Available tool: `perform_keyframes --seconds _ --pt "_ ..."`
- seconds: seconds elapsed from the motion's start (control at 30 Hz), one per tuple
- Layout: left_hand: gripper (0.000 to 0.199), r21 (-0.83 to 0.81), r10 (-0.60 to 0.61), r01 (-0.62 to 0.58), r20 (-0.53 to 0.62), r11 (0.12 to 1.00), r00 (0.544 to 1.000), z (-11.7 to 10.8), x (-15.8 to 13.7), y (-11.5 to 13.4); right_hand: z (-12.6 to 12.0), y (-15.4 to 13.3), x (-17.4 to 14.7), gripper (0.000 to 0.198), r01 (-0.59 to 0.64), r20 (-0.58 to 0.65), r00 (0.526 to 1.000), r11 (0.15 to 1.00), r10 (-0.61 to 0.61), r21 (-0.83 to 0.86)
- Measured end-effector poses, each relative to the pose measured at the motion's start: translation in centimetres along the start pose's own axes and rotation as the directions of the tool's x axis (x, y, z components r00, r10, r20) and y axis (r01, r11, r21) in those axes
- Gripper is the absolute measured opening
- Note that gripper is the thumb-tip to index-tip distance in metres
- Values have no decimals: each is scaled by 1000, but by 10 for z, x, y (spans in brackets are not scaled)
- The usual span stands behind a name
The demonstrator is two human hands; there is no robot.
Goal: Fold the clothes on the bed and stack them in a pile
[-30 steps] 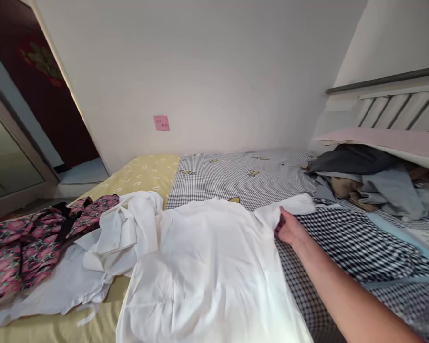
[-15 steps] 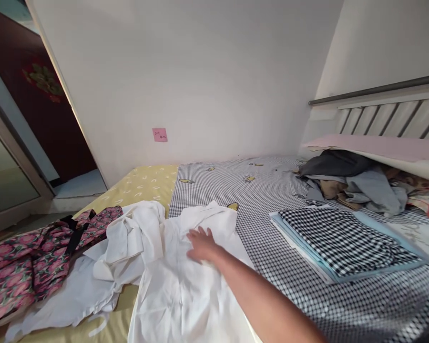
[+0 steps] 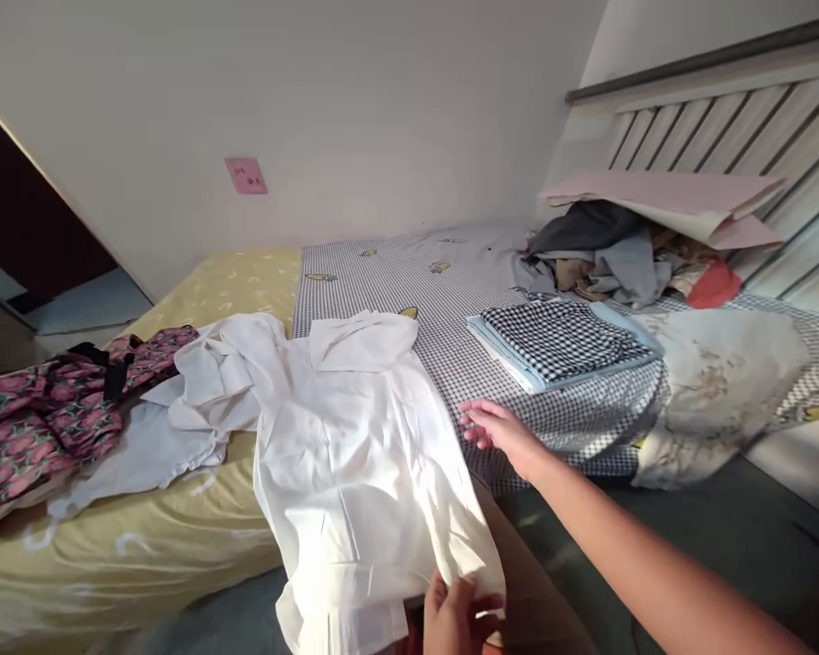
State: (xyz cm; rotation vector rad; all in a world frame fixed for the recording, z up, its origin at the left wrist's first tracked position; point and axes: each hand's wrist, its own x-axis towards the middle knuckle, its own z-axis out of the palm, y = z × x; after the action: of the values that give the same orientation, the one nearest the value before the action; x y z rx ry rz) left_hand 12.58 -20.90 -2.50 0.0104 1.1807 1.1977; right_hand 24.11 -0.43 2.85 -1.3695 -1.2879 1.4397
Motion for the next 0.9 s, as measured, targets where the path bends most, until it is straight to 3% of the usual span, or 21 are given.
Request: perform_keyframes --seconds 0.13,0.27,0.43,0.6,0.73,0.9 --pt "21 -135 -70 64 -41 989 997 5 -3 1 -12 51 -65 34 -214 45 976 976 212 48" --pt "12 -178 -104 104 9 978 994 7 -11 8 -1 63 -101 37 -197 26 980 978 196 65" --pt "10 -245 -147 150 29 958 989 13 -23 24 13 48 -98 45 -222 80 974 958 210 182" --pt "8 -296 -187 196 60 935 981 18 -33 33 28 45 -89 75 -338 202 941 770 272 541" --pt "4 -201 -124 165 205 966 971 13 -37 32 34 39 -94 63 -338 272 938 744 215 576" --pt "14 -32 -154 174 330 984 931 14 -49 43 33 27 -100 42 -339 389 912 774 130 535"
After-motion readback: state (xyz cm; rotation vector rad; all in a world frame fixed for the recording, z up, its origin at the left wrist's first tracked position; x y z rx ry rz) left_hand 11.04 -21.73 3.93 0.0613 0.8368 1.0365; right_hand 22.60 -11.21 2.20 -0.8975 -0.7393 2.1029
